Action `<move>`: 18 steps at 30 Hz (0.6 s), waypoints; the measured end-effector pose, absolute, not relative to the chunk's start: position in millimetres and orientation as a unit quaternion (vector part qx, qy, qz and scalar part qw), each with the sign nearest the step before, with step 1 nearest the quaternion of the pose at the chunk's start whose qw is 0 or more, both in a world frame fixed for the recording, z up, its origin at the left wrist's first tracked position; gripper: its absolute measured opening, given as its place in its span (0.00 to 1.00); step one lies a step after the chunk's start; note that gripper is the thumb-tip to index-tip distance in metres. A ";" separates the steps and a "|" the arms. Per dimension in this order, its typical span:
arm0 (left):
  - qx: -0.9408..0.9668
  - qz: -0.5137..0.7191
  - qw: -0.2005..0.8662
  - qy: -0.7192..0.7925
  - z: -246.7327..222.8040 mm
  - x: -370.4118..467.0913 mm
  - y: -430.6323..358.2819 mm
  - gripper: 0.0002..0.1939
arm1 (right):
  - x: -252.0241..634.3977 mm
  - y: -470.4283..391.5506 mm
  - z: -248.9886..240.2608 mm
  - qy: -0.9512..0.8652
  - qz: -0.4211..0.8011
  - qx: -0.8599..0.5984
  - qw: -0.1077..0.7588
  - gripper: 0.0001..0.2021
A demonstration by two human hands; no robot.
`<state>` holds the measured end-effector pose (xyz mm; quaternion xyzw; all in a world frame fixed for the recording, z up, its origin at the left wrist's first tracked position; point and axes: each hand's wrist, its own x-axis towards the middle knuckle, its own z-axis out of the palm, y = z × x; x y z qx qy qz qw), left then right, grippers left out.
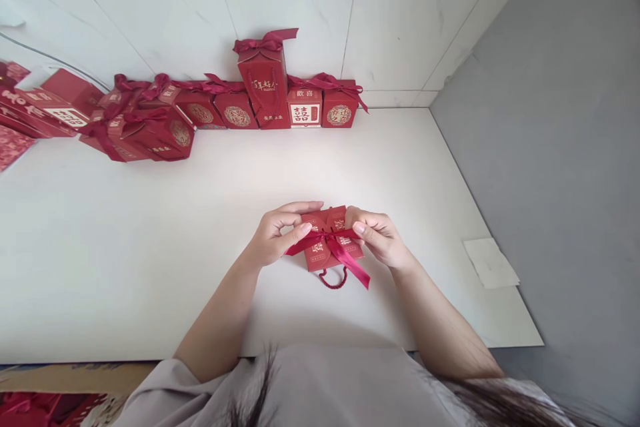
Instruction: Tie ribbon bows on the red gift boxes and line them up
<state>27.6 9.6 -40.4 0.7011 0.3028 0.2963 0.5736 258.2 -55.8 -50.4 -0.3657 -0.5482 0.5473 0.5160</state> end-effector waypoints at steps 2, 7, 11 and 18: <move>0.702 0.292 0.583 0.287 -40.4 26.0 10.7 0.13 | 259.7 -54.8 -48.3 -0.574 0.521 -0.375 0.509 0.23; 0.678 0.323 0.625 0.212 -37.8 22.7 11.1 0.17 | 261.5 -52.5 -45.1 -0.606 0.481 -0.393 0.496 0.21; 0.649 0.338 0.655 0.189 -39.0 22.8 11.9 0.18 | 260.2 -51.6 -46.2 -0.588 0.501 -0.411 0.484 0.20; 0.641 0.315 0.642 0.278 -38.6 21.7 13.7 0.19 | 262.4 -52.6 -42.5 -0.532 0.486 -0.482 0.499 0.09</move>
